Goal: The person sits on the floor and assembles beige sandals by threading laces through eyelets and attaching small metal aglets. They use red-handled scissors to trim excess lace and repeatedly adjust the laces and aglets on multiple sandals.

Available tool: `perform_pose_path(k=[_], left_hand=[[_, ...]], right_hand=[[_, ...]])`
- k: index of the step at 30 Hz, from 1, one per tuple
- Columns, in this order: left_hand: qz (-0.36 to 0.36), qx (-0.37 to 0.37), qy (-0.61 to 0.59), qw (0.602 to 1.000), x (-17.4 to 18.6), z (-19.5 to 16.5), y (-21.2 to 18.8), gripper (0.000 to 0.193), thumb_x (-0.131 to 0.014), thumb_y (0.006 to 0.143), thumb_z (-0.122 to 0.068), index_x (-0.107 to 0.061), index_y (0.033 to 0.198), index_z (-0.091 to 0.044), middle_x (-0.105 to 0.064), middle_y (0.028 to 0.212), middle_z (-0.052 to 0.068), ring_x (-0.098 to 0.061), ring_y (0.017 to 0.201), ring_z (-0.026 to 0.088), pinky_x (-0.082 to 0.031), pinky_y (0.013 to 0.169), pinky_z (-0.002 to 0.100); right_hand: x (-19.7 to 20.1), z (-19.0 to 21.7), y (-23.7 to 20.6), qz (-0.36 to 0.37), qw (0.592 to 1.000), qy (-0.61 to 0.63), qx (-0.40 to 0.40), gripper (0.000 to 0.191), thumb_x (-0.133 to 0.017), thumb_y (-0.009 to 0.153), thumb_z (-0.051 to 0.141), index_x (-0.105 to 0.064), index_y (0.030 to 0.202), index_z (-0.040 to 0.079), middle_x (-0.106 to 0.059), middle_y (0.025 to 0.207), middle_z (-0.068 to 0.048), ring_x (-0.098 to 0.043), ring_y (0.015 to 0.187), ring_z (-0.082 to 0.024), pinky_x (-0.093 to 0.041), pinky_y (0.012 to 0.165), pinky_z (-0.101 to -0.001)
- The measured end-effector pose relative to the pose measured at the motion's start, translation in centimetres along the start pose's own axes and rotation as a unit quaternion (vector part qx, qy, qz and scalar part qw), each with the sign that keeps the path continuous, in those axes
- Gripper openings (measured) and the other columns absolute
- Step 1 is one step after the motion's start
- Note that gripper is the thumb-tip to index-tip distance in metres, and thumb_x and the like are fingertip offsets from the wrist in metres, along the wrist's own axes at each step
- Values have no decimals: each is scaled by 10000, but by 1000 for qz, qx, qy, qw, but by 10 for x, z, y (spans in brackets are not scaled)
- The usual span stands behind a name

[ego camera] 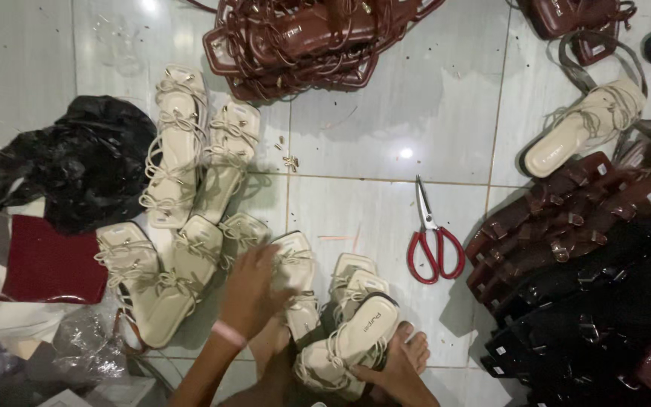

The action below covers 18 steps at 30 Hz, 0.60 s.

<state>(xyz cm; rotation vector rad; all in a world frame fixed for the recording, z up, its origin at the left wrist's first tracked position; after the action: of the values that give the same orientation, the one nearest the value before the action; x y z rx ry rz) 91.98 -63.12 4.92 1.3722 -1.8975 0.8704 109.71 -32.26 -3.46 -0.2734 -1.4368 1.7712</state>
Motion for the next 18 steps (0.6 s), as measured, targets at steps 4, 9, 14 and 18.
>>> perform_pose_path(k=[4,9,14,18], left_hand=[[15,-67,-94,993,-36,-23,52,264,-686,973,-186,-659,1200,-55,-667,1174,155,-616,1132,329,-512,963,424],[57,-112,75,989,-86,-3,82,200,-649,854,-65,-675,1050,-96,-664,1055,96,-623,1061,303,-510,910,424],[0,-144,128,981,-94,12,78,212,-611,812,-67,-652,1020,-78,-627,1056,97,-619,1026,296,-520,883,404],[-25,-140,267,953,-100,7,76,190,-616,839,-114,-629,1017,-48,-610,1038,112,-617,968,272,-520,791,385]], right_hand=[[12,21,-5,79,997,-9,25,1293,-898,567,659,-255,1473,-2,-411,1371,-202,-358,1318,-340,-245,1161,-489],[42,18,-1,132,989,-59,-14,1164,-892,783,545,-220,1503,-75,-474,1332,-303,-455,1265,-395,-365,1099,-475],[105,28,1,-92,975,67,188,721,-832,833,235,-471,1397,-33,-587,1343,-202,-574,1243,-316,-453,1003,-464],[134,51,15,-264,938,80,211,498,-736,866,212,-587,1303,26,-657,1246,-164,-672,1109,-291,-558,922,-401]])
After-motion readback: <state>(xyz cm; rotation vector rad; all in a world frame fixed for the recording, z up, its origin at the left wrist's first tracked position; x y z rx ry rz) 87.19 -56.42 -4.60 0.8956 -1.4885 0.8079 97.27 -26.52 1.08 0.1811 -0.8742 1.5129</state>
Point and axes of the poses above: each hand's wrist, its own y-axis towards the middle knuckle, its own x-axis out of the back of the hand, z = x × y, the point moved 3 cm from there along y, towards the middle knuckle
